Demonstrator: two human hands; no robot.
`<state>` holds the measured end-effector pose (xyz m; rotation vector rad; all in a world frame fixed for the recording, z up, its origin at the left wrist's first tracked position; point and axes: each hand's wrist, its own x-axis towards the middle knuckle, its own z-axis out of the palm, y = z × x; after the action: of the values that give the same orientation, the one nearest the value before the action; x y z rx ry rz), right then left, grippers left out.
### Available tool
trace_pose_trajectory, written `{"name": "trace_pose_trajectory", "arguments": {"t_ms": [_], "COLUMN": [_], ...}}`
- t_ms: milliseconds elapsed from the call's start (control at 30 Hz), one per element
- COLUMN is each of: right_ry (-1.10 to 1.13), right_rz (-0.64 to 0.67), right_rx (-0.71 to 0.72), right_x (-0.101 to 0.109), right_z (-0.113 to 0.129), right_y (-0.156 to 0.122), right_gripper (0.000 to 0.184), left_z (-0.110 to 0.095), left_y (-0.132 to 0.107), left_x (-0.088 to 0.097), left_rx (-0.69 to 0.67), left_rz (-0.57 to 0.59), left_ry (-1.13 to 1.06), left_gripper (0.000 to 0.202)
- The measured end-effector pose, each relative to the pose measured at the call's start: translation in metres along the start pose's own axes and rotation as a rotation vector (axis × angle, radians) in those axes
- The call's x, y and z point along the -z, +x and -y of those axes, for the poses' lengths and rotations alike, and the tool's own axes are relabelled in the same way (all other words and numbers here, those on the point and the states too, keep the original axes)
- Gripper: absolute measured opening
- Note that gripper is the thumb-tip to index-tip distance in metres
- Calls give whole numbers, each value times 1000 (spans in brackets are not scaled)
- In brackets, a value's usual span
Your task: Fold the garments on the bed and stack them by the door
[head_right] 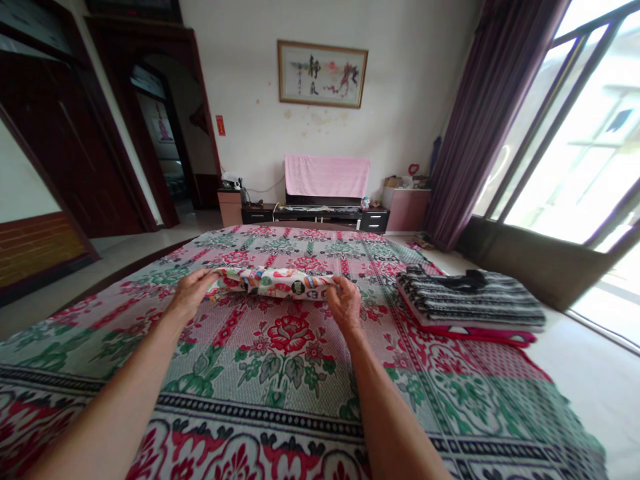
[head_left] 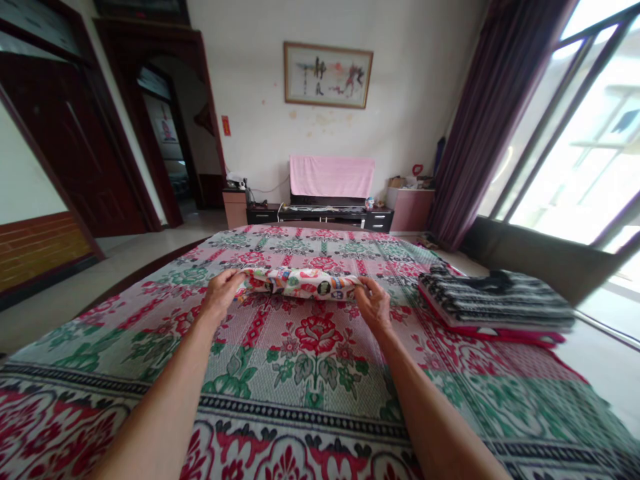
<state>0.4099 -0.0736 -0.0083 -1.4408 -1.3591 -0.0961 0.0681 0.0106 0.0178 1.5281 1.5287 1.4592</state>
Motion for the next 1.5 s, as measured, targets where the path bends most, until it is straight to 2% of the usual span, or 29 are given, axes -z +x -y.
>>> {"name": "trace_pose_trajectory", "arguments": {"t_ms": [100,167,233,300,400,467,533,600,667,733,833,933,1033,1133,1233,1300,1367,1433,1500], "right_ry": [35,53,42,-12,-137,-193,-180,-101,-10,30,-2,-40,0,61,68,100,153,148,72], "right_rz": [-113,-171,-201,-169,-61,-52,-86,-66,43,203,481,672,730,741,727,650,506,349,265], "right_rx": [-44,-41,-42,-57,-121,-127,-39,122,282,392,468,466,487,484,368,284,234,196,168], "right_x": [7,9,8,5,0,-2,-1,-1,-2,-4,-11,-17,-21,-20,-13,-6,3,13,23], "right_z": [11,16,17,12,-1,-9,-10,-2,14,31,46,45,38,36,40,44,47,50,52], "right_y": [8,13,16,17,12,9,6,3,-2,-9,-21,-26,-25,-20,-13,-6,3,13,21], "right_gripper": [29,31,33,35,32,30,28,22,15,11,9,21,17,19,28,33,32,32,32], "left_z": [-12,-13,-8,0,13,17,16,12,8,9,17,25,26,22,16,13,7,-2,-11], "left_y": [2,3,2,-1,-5,-7,-8,-9,-9,-8,-8,-5,-2,0,0,0,0,0,-2], "left_x": [0,1,1,-1,-7,-11,-13,-13,-10,-6,-1,0,-1,2,6,8,9,8,6], "left_rx": [-8,-62,-129,-150,-115,-114,-163,-252,-327,-365,-307,-168,-148,-152,-135,-112,-103,-137,-198], "left_rz": [-155,-241,-272,-235,-90,-16,4,52,174,353,614,672,654,670,708,716,666,550,446], "left_ry": [-228,-177,-14,193,481,600,629,592,529,479,462,443,390,335,301,284,291,318,367], "left_gripper": [41,40,39,38,32,32,35,33,30,33,42,44,37,40,45,46,44,42,39]}}
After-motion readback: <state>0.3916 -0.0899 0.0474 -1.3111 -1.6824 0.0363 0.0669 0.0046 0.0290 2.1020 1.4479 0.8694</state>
